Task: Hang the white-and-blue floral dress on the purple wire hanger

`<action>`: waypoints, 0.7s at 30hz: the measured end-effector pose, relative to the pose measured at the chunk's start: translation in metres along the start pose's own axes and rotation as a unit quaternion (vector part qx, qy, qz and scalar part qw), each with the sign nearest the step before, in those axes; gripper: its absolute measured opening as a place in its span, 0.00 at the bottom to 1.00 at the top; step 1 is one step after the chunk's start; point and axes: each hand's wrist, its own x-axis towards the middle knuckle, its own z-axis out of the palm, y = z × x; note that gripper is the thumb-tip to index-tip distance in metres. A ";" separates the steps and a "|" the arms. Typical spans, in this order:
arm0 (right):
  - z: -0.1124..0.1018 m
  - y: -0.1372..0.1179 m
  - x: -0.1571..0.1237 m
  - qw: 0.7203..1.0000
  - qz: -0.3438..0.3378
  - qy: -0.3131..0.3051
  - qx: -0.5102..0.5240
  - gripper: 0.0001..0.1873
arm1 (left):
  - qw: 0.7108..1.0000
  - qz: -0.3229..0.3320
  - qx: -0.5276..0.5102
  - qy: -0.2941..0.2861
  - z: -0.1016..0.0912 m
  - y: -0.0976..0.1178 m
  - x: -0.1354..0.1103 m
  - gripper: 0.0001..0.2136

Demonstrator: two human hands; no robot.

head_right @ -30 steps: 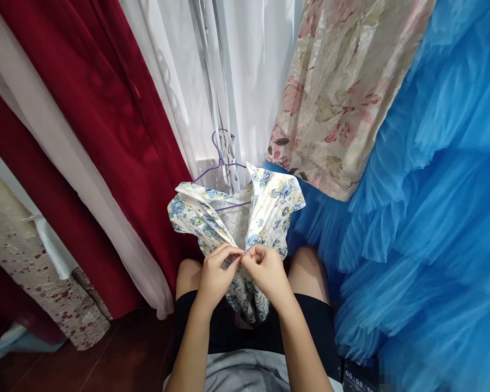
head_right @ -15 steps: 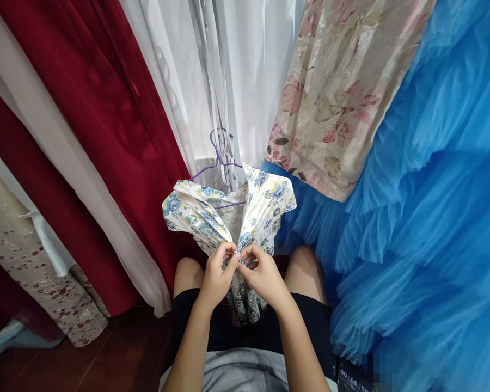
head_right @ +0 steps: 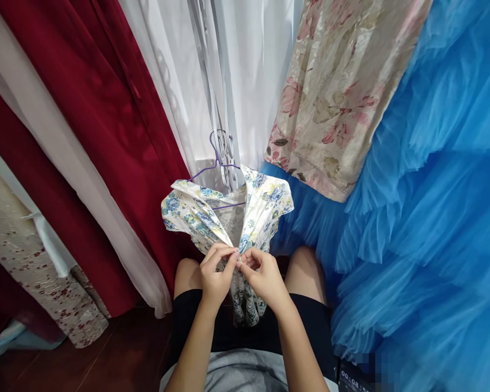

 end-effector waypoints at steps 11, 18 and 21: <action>0.002 0.014 -0.005 0.997 0.035 -0.067 -0.030 0.10 | 0.973 0.092 0.159 0.141 -0.005 -0.008 0.157 0.03; -0.003 0.024 -0.012 0.993 0.060 -0.090 -0.037 0.12 | 0.980 0.129 0.142 0.047 -0.017 0.002 0.195 0.04; -0.009 0.006 0.003 0.993 0.044 -0.084 -0.077 0.13 | 0.983 0.142 0.102 -0.053 -0.028 0.007 0.187 0.06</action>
